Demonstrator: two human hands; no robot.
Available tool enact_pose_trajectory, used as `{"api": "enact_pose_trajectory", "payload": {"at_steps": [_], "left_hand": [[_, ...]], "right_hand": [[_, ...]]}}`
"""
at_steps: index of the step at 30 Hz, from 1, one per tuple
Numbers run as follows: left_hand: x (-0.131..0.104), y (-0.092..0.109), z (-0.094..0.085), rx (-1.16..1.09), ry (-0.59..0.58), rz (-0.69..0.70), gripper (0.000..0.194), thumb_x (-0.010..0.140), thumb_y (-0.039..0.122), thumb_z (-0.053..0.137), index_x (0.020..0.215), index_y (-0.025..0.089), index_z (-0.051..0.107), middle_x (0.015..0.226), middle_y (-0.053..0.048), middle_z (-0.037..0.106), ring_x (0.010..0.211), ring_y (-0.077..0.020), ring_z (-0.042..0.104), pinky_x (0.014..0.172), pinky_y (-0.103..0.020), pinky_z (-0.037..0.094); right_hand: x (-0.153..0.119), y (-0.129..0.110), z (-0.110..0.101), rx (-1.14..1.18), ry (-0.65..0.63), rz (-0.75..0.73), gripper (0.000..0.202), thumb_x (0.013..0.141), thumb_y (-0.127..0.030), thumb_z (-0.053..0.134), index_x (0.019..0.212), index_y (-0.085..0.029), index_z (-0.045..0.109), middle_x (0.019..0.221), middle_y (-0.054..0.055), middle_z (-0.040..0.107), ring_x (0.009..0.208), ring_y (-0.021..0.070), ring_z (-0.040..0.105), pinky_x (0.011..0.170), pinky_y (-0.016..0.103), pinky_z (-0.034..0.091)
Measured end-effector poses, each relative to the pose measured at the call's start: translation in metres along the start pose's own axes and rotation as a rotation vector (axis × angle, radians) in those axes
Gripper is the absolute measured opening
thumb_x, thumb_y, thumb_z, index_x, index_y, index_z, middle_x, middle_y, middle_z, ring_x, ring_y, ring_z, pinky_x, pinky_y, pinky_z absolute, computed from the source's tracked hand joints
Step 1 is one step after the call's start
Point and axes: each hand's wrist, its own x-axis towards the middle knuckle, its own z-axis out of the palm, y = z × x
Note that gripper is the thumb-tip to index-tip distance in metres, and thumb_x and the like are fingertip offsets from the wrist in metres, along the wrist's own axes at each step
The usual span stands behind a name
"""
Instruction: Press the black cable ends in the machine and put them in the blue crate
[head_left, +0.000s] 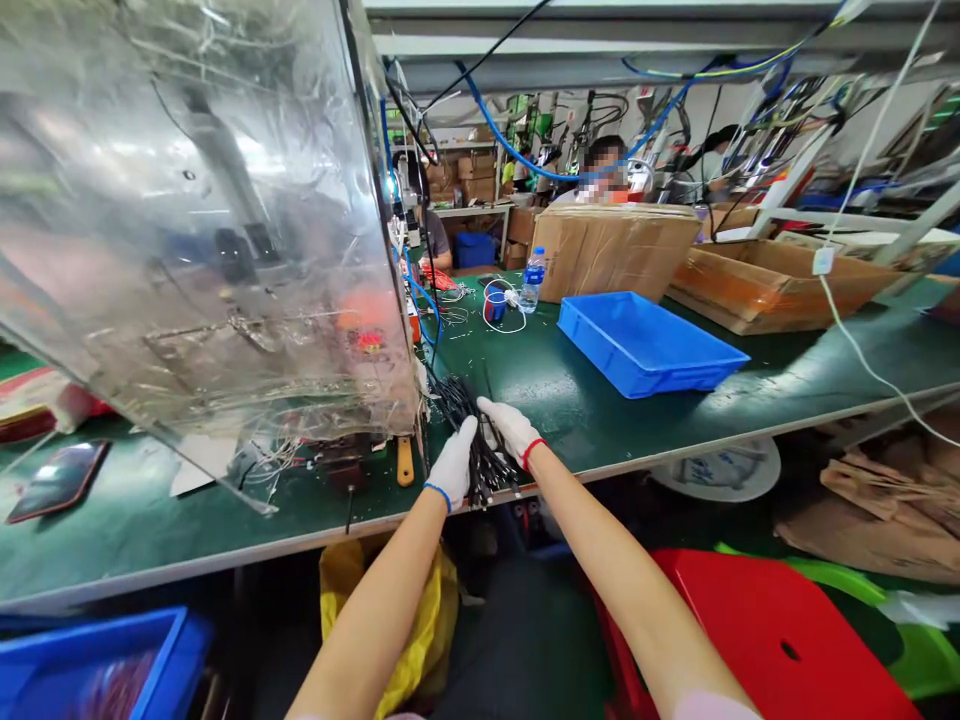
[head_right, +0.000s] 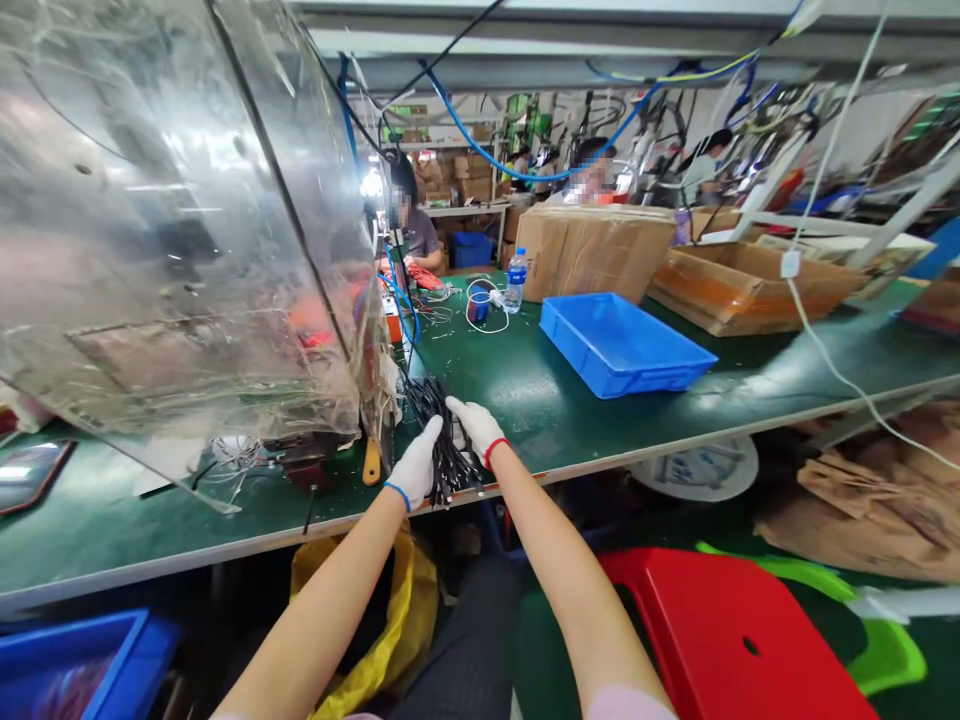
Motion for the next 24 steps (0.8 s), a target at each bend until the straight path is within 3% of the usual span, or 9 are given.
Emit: {"api": "enact_pose_trajectory", "payload": {"at_steps": [3,7,10,13,19,22,24], "left_hand": [[0.003,-0.004,-0.001,-0.038,0.071,0.038,0.037,0.075,0.024,0.069,0.111,0.017,0.064,0.090,-0.009,0.075,0.082,-0.0229,0.072,0.080,-0.037,0.058],[0.001,-0.006,-0.004,-0.084,0.167,0.049,0.031,0.071,0.015,0.066,0.102,0.015,0.065,0.080,-0.007,0.074,0.079,-0.0237,0.072,0.079,-0.038,0.058],[-0.005,-0.003,-0.005,-0.110,0.216,0.042,0.026,0.070,0.014,0.065,0.096,0.015,0.066,0.079,-0.007,0.074,0.079,-0.0239,0.072,0.079,-0.038,0.058],[-0.012,0.002,-0.005,-0.130,0.208,0.021,0.024,0.073,0.013,0.061,0.096,0.014,0.066,0.085,-0.009,0.075,0.082,-0.0243,0.073,0.080,-0.039,0.058],[-0.022,0.009,-0.005,-0.144,0.128,-0.059,0.024,0.076,0.016,0.059,0.098,0.012,0.066,0.088,-0.013,0.075,0.089,-0.0280,0.072,0.081,-0.044,0.058],[-0.020,0.008,-0.006,-0.151,0.116,-0.047,0.024,0.074,0.014,0.060,0.097,0.012,0.066,0.087,-0.013,0.075,0.087,-0.0277,0.073,0.081,-0.044,0.059],[-0.018,0.006,-0.006,-0.153,0.115,-0.028,0.024,0.073,0.014,0.061,0.097,0.012,0.066,0.084,-0.012,0.075,0.084,-0.0271,0.073,0.080,-0.043,0.059]], "right_hand": [[-0.004,0.002,-0.001,-0.056,-0.013,-0.039,0.018,0.076,-0.031,0.069,0.085,-0.018,0.062,0.049,-0.006,0.051,0.036,0.0079,0.042,0.033,0.018,0.033],[-0.006,0.010,-0.002,0.016,0.068,-0.071,0.031,0.077,-0.025,0.065,0.107,-0.023,0.059,0.060,-0.005,0.059,0.042,0.0096,0.050,0.038,0.019,0.041],[-0.005,0.012,-0.005,0.211,0.078,-0.090,0.029,0.076,-0.019,0.062,0.105,-0.021,0.057,0.070,0.000,0.064,0.053,0.0123,0.060,0.046,0.022,0.051],[0.000,0.005,-0.017,0.269,0.168,-0.088,0.022,0.074,-0.012,0.061,0.094,-0.020,0.055,0.075,0.001,0.063,0.063,0.0135,0.064,0.056,0.024,0.056],[0.010,-0.026,-0.065,0.016,0.330,-0.066,0.014,0.071,-0.008,0.060,0.079,-0.018,0.054,0.066,0.000,0.057,0.061,0.0129,0.059,0.058,0.023,0.053],[0.008,-0.041,-0.072,-0.164,0.368,-0.057,0.019,0.065,-0.011,0.067,0.082,-0.015,0.061,0.080,0.006,0.063,0.081,0.0203,0.063,0.075,0.030,0.052],[0.003,-0.049,-0.063,-0.413,0.439,-0.149,0.030,0.064,-0.017,0.071,0.094,-0.016,0.065,0.099,0.010,0.065,0.101,0.0261,0.059,0.089,0.035,0.046]]}}
